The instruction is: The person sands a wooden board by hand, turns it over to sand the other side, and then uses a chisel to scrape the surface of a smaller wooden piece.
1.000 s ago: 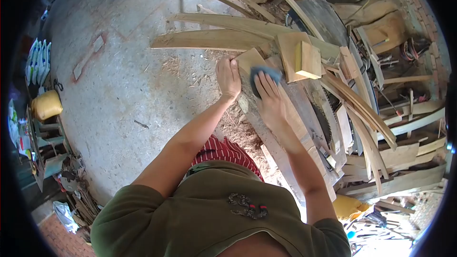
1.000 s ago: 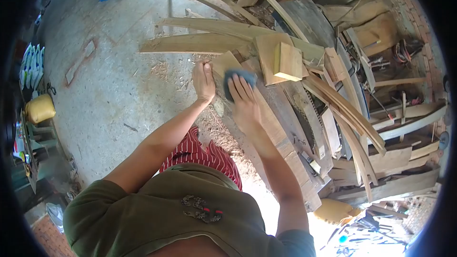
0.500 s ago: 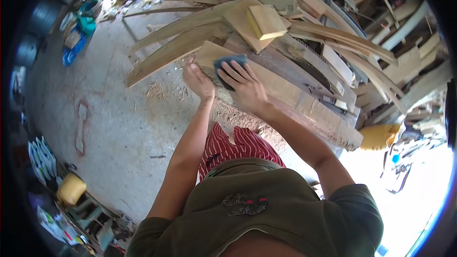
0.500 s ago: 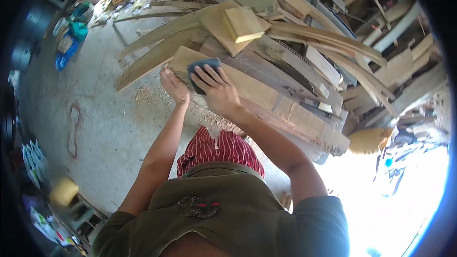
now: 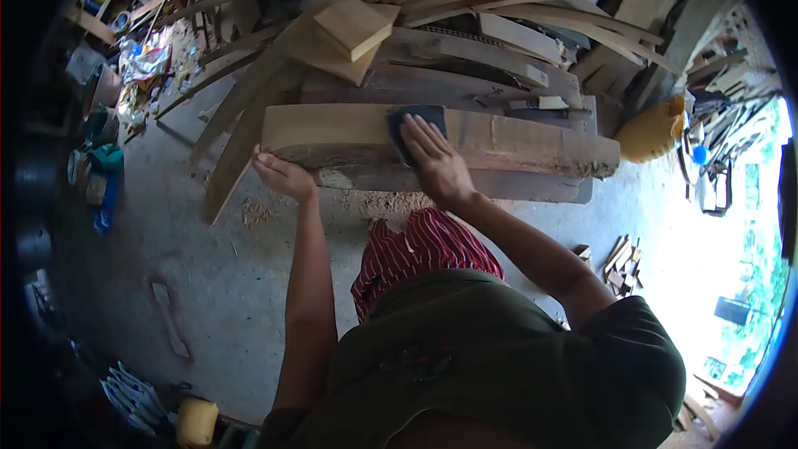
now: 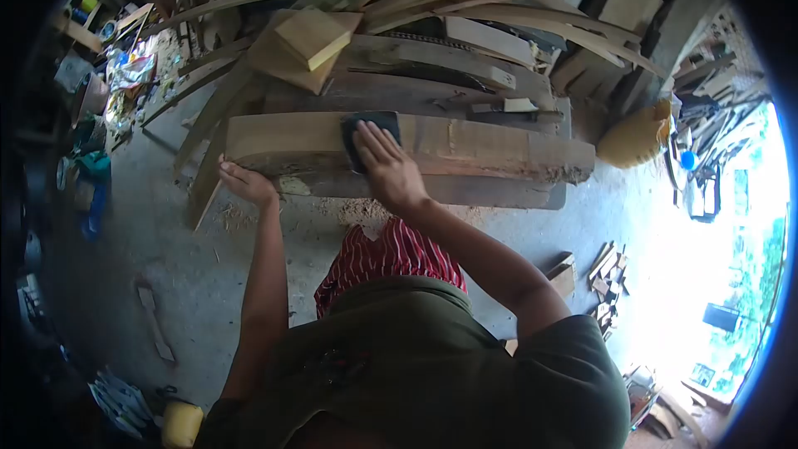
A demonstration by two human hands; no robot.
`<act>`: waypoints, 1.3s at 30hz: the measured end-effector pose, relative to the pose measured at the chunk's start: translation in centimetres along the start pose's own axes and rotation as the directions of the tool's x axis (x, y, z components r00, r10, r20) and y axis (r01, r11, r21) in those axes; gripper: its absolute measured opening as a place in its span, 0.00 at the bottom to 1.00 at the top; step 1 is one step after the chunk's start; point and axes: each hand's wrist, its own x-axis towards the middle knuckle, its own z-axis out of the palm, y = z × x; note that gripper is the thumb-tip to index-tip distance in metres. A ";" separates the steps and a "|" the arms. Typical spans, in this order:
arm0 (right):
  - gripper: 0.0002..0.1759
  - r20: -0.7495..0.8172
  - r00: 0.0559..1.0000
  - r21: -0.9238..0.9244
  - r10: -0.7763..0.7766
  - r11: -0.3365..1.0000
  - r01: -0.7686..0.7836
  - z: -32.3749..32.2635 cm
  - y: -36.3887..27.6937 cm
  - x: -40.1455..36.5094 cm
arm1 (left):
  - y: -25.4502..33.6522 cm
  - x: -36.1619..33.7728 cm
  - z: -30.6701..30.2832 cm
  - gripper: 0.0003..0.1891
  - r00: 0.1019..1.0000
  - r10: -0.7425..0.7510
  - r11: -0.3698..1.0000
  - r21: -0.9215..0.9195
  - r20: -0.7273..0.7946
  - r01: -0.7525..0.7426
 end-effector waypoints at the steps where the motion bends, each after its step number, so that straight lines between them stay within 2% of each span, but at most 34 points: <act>1: 0.34 0.024 0.999 -0.012 0.024 1.000 -0.023 0.4 -0.9 1.0 | -0.6 0.0 0.0 0.25 1.000 0.027 0.999 0.042 -0.011 -0.027; 2: 0.34 0.042 0.998 -0.028 0.048 0.999 -0.046 1.1 -1.7 2.6 | -0.9 0.0 0.0 0.26 1.000 -0.013 0.999 0.039 0.001 0.013; 3: 0.33 0.080 0.997 -0.107 0.001 0.994 0.007 1.9 -2.2 3.9 | -1.0 -0.1 0.0 0.26 0.998 -0.054 0.998 0.037 0.013 0.053; 4: 0.35 -0.027 0.997 -0.108 -0.076 0.991 0.072 3.5 -2.0 5.2 | -1.1 -0.3 0.0 0.26 0.998 -0.049 0.998 0.027 0.028 0.048; 5: 0.35 -0.038 0.998 -0.109 -0.058 0.993 0.054 3.2 -1.2 5.1 | -1.3 -0.3 0.0 0.27 0.996 -0.079 0.997 0.025 0.036 0.079; 7: 0.35 -0.023 0.986 -0.030 -0.163 0.986 0.163 2.3 -0.4 4.7 | -2.1 0.1 -0.5 0.28 0.993 -0.093 0.996 0.021 0.068 0.092; 9: 0.35 -0.030 0.995 -0.035 -0.099 0.995 0.098 -0.5 2.7 -0.1 | -2.8 0.2 0.0 0.29 0.996 -0.091 0.994 0.067 0.006 0.091; 12: 0.35 -0.064 0.996 -0.013 0.056 0.998 -0.057 -4.5 6.7 -7.3 | -0.2 -0.2 0.1 0.30 0.995 -0.096 0.993 0.067 -0.016 0.097; 15: 0.34 -0.110 0.986 -0.002 0.123 0.992 -0.124 -4.1 6.5 -7.4 | -0.1 -0.1 0.2 0.29 0.994 -0.105 0.991 0.084 -0.040 0.108; 16: 0.33 -0.170 0.981 -0.041 0.098 0.993 -0.107 -3.5 6.5 -6.0 | -0.1 0.2 0.2 0.29 0.996 -0.090 0.992 0.084 -0.026 0.092; 18: 0.33 -0.206 0.975 -0.001 0.087 0.996 -0.089 -2.5 6.7 -3.1 | -1.4 0.5 -0.3 0.28 1.000 -0.003 0.980 0.200 -0.012 0.005; 19: 0.33 -0.229 0.971 0.036 0.066 0.998 -0.059 -2.3 7.1 -2.6 | -1.9 0.6 -0.6 0.28 1.000 0.014 0.980 0.199 -0.003 -0.013; 21: 0.32 -0.220 0.973 0.058 0.074 0.996 -0.063 -3.2 7.8 -4.3 | -0.2 1.3 -0.8 0.24 0.997 -0.069 0.904 0.421 -0.032 0.076; 23: 0.31 -0.182 0.980 0.050 0.077 0.996 -0.069 -5.2 9.3 -8.5 | 4.7 -0.4 -0.1 0.20 0.999 -0.033 0.882 0.470 -0.034 0.045; 24: 0.31 -0.197 0.977 0.045 0.083 0.996 -0.076 -6.0 10.7 -10.0 | 7.2 -1.7 1.0 0.18 0.988 0.133 0.921 0.360 0.076 -0.151; 25: 0.31 -0.184 0.976 -0.011 0.118 0.992 -0.122 -6.5 12.1 -11.7 | 9.5 -3.4 2.0 0.16 0.941 0.299 0.915 0.231 0.161 -0.330; 26: 0.31 -0.161 0.975 -0.064 0.154 0.984 -0.166 -6.7 12.9 -12.9 | 11.8 -5.3 3.6 0.15 0.881 0.356 0.910 0.099 0.313 -0.403; 27: 0.32 -0.240 0.946 -0.035 0.217 0.972 -0.232 -6.8 14.2 -12.7 | 13.7 -7.3 5.3 0.14 0.789 0.413 0.894 -0.036 0.454 -0.447; 29: 0.31 -0.327 0.891 -0.014 0.314 0.941 -0.337 -8.2 14.9 -10.8 | 17.3 -11.3 8.1 0.12 0.555 0.521 0.800 -0.143 0.649 -0.583; 31: 0.31 -0.349 0.883 -0.040 0.313 0.937 -0.348 -7.3 14.8 -10.4 | 19.5 -14.9 10.7 0.11 0.346 0.561 0.728 -0.250 0.752 -0.638; 33: 0.31 -0.375 0.870 -0.056 0.321 0.929 -0.367 -7.3 15.1 -11.4 | 19.6 -17.8 12.7 0.10 0.291 0.564 0.756 -0.341 0.773 -0.558; 34: 0.31 -0.345 0.885 -0.067 0.312 0.933 -0.355 -8.1 15.8 -13.2 | 19.8 -18.3 12.5 0.11 0.266 0.515 0.674 -0.194 0.815 -0.713; 35: 0.31 -0.311 0.901 -0.080 0.302 0.937 -0.341 -9.0 16.8 -15.1 | 19.6 -18.3 12.9 0.11 0.259 0.514 0.675 -0.199 0.817 -0.711; 37: 0.32 -0.401 0.775 -0.082 0.489 0.823 -0.562 -11.0 20.8 -17.9 | 18.9 -18.4 13.1 0.08 0.312 0.547 0.664 -0.175 0.777 -0.727; 39: 0.32 -0.474 0.679 -0.112 0.560 0.727 -0.677 -12.6 23.3 -19.1 | 19.3 -18.6 12.9 0.08 0.301 0.535 0.648 -0.154 0.789 -0.746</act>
